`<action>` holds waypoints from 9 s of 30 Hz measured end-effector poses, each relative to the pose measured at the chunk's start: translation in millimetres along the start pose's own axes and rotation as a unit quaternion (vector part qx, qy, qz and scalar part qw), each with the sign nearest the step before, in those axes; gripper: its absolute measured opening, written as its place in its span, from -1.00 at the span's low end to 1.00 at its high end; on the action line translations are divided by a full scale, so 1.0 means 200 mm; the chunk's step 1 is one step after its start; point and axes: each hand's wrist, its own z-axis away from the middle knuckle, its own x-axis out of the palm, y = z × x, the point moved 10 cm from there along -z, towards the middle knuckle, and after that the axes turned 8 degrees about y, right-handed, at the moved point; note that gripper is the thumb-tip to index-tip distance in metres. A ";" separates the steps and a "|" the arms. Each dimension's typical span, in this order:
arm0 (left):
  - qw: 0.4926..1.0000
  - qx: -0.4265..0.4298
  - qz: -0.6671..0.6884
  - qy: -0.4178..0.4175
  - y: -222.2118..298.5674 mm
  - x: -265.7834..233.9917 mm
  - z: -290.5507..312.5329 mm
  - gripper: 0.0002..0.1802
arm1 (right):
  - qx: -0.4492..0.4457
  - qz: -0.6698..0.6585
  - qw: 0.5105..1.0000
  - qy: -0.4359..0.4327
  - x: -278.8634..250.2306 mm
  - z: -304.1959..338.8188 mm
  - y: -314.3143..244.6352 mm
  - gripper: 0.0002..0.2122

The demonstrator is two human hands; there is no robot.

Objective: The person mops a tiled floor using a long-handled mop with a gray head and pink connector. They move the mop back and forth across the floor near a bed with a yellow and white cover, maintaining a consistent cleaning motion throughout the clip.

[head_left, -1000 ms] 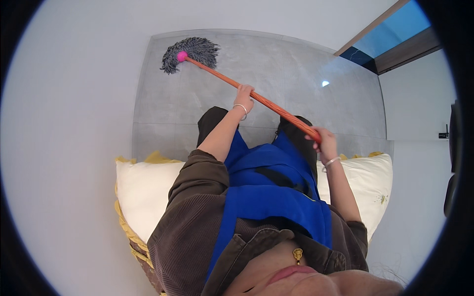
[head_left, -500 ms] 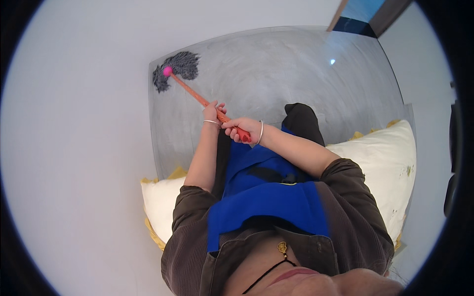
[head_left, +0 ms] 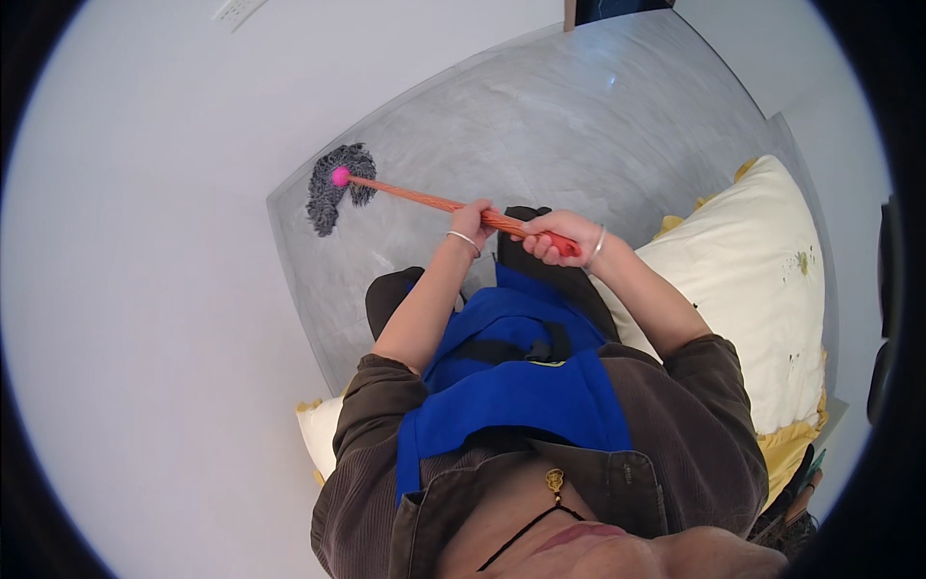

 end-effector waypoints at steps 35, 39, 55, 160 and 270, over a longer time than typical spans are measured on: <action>0.901 -0.169 -0.303 -0.262 -0.50 1.31 0.57 -0.91 | -0.340 -0.179 0.891 0.244 -0.16 1.06 0.19 -0.79; 0.930 -0.157 -0.250 -0.220 -0.55 1.26 0.49 -0.89 | -0.294 -0.118 0.920 0.231 -0.08 1.07 0.31 -0.74; 0.953 -0.035 -0.235 -0.187 -0.44 0.91 0.41 -0.88 | -0.218 0.122 0.943 0.220 0.09 0.94 0.48 -0.76; 0.826 -0.185 -0.502 -0.179 -0.62 1.24 0.90 -0.84 | -0.243 -0.373 0.894 0.058 -0.24 1.36 0.36 -0.77; 0.868 -0.004 -0.493 -0.067 0.19 0.68 0.48 -0.87 | -0.105 -0.208 0.972 -0.028 0.25 0.17 0.41 -0.93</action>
